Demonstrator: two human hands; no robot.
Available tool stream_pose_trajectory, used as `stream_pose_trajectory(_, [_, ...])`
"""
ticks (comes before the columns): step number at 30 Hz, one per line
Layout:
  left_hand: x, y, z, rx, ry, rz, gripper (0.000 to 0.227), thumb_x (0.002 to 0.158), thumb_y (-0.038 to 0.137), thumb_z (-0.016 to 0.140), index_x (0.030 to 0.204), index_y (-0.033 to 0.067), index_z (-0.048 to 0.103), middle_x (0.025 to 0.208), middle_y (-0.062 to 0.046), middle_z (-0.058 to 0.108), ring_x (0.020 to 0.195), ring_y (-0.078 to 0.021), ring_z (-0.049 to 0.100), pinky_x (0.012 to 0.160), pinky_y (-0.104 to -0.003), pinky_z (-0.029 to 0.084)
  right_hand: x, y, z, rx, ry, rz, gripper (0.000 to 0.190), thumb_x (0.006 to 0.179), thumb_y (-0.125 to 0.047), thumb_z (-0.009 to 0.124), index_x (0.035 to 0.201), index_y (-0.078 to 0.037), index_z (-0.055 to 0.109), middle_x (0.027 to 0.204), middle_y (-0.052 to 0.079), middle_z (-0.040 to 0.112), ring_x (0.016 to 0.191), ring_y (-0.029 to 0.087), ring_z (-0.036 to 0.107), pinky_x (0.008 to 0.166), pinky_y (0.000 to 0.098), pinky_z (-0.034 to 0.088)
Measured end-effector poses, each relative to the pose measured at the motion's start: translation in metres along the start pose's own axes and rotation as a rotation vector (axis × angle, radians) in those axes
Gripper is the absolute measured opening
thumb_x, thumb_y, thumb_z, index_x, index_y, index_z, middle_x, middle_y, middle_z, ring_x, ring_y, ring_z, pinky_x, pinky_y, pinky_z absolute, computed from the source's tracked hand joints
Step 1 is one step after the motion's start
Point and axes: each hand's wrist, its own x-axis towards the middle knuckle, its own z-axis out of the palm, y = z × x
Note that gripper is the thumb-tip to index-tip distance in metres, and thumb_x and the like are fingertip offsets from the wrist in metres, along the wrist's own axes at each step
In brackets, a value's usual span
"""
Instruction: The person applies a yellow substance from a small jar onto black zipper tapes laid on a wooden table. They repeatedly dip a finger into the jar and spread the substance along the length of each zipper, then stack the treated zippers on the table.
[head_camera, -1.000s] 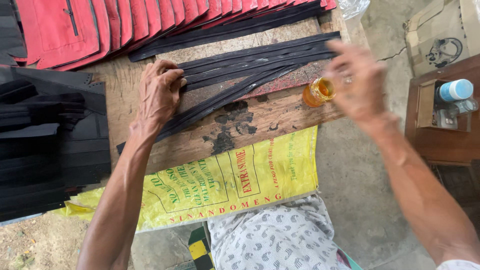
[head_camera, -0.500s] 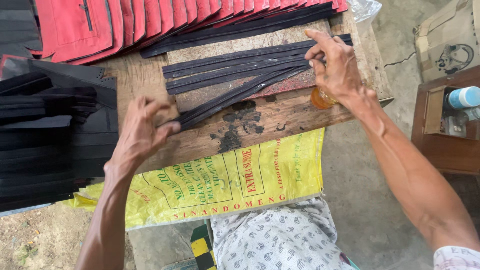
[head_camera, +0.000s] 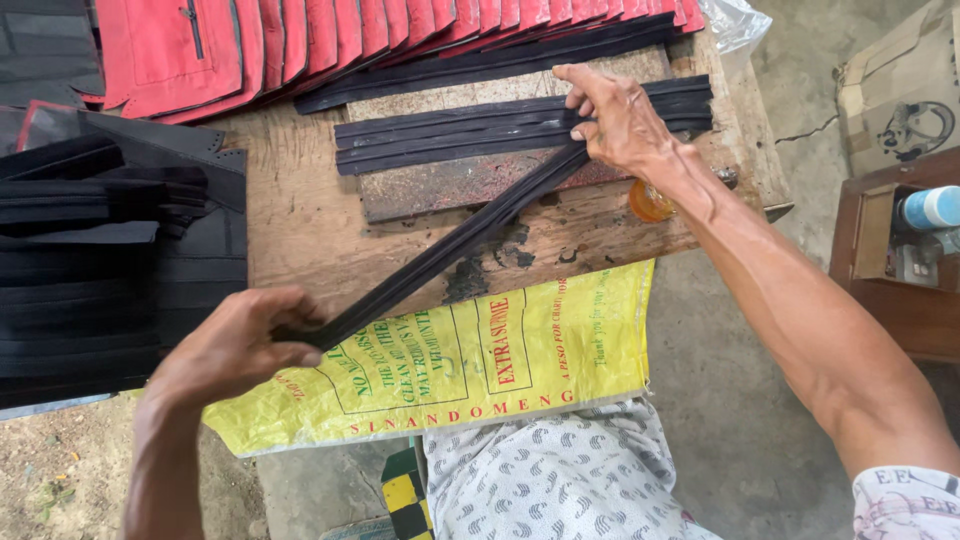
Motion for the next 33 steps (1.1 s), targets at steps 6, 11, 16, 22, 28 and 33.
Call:
stream_pose_trajectory(6, [-0.029,-0.069,-0.010,0.153,-0.091,-0.364,0.047,0.078,0.010,0.087,0.121,0.0054,0.070,0.118,-0.017,0.079,0.108,-0.0303,0.073,0.105,-0.044,0.057,-0.006,0.001,0.002,-0.005,-0.036,-0.058,0.078,0.074,0.014,0.076,0.146,-0.004,0.053,0.108,0.016,0.072,0.094,0.026,0.070,0.082,0.0353,0.060])
stream_pose_trajectory(11, [-0.043,-0.103,-0.011,0.309,-0.024,-0.558,0.051,0.080,0.013,0.084,0.128,0.0103,0.069,0.125,-0.015,0.077,0.113,-0.0294,0.076,0.108,-0.044,0.056,-0.005,-0.003,0.000,-0.037,-0.066,-0.107,0.071,0.080,0.015,0.065,0.147,-0.004,0.054,0.107,0.015,0.070,0.087,0.024,0.069,0.077,0.0327,0.061])
stream_pose_trajectory(16, [-0.039,-0.099,-0.007,0.345,0.057,-0.529,0.054,0.080,0.018,0.082,0.132,0.0120,0.068,0.124,-0.013,0.077,0.112,-0.0286,0.077,0.108,-0.043,0.056,0.000,-0.013,0.004,-0.119,-0.017,-0.094,0.066,0.083,0.016,0.057,0.146,-0.005,0.055,0.103,0.015,0.067,0.085,0.025,0.065,0.083,0.0353,0.061])
stream_pose_trajectory(22, [-0.040,-0.095,-0.008,0.319,0.073,-0.507,0.057,0.079,0.017,0.083,0.133,0.0118,0.067,0.122,-0.015,0.077,0.112,-0.0301,0.076,0.107,-0.044,0.057,-0.008,-0.028,0.005,-0.098,-0.002,-0.187,0.078,0.079,0.013,0.063,0.152,-0.004,0.045,0.124,0.017,0.068,0.117,0.034,0.063,0.111,0.0412,0.048])
stream_pose_trajectory(28, [-0.043,-0.090,-0.002,0.291,0.084,-0.530,0.056,0.079,0.016,0.083,0.133,0.0119,0.067,0.121,-0.016,0.078,0.110,-0.0308,0.078,0.106,-0.045,0.057,-0.021,-0.038,0.008,-0.082,-0.009,-0.227,0.084,0.077,0.011,0.067,0.155,-0.002,0.039,0.121,0.017,0.069,0.112,0.032,0.064,0.108,0.0444,0.048])
stream_pose_trajectory(33, [-0.059,-0.061,-0.005,0.304,0.125,-0.534,0.066,0.076,0.020,0.086,0.138,0.0154,0.064,0.121,-0.015,0.076,0.109,-0.0299,0.076,0.097,-0.044,0.062,-0.022,-0.022,-0.007,-0.040,0.060,0.013,0.072,0.088,0.012,0.062,0.155,-0.005,0.044,0.131,0.018,0.063,0.104,0.025,0.067,0.095,0.0373,0.059])
